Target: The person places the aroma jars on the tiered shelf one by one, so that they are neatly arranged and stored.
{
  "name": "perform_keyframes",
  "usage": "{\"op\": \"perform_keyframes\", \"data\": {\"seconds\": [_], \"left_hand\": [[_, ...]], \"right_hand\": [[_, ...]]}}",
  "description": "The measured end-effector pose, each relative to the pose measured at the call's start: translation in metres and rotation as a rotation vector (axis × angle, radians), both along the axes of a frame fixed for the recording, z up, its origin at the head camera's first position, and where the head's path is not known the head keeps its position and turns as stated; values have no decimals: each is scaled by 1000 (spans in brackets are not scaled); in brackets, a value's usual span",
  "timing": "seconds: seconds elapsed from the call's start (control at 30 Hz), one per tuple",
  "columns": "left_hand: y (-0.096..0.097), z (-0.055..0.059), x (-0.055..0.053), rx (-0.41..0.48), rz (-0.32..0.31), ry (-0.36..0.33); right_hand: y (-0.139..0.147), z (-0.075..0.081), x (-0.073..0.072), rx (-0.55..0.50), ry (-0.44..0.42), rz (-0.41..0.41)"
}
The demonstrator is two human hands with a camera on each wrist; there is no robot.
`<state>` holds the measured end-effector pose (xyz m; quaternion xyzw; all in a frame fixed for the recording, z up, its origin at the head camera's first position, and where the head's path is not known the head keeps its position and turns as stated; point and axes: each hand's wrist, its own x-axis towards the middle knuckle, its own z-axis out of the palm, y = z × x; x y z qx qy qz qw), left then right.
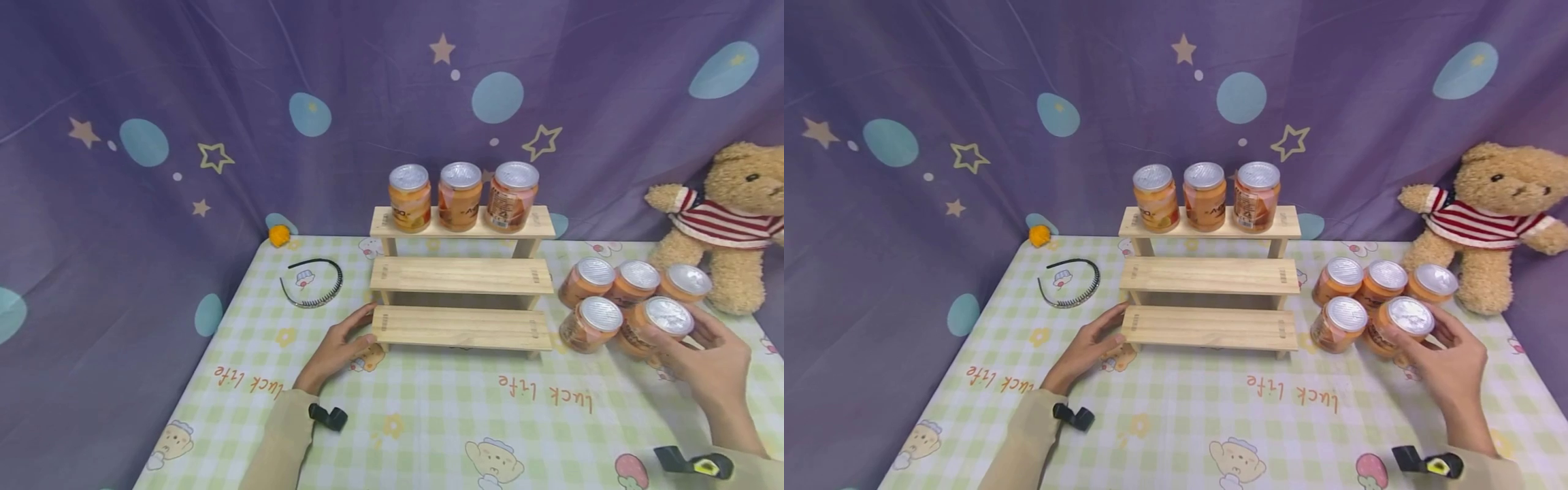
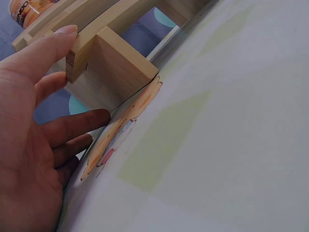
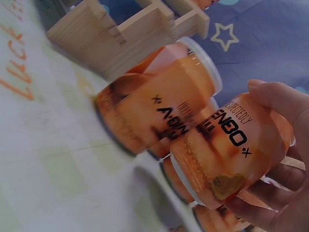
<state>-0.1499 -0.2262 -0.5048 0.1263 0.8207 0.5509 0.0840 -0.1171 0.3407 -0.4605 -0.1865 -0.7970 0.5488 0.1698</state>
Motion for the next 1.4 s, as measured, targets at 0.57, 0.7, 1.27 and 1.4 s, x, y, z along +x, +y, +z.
{"op": "perform_keyframes", "data": {"seconds": [0.57, 0.7, 1.27, 1.4], "left_hand": [[0, 0, 0, -2, 14, -3], [0, 0, 0, -9, 10, 0], [0, 0, 0, -20, 3, 15], [-1, -1, -1, -20, 3, 17]], "right_hand": [[2, 41, -6, 9, 74, -104], [-4, 49, -8, 4, 154, -89], [-37, 94, -20, -227, 290, 4], [-47, 103, -24, -126, 281, 34]]}}
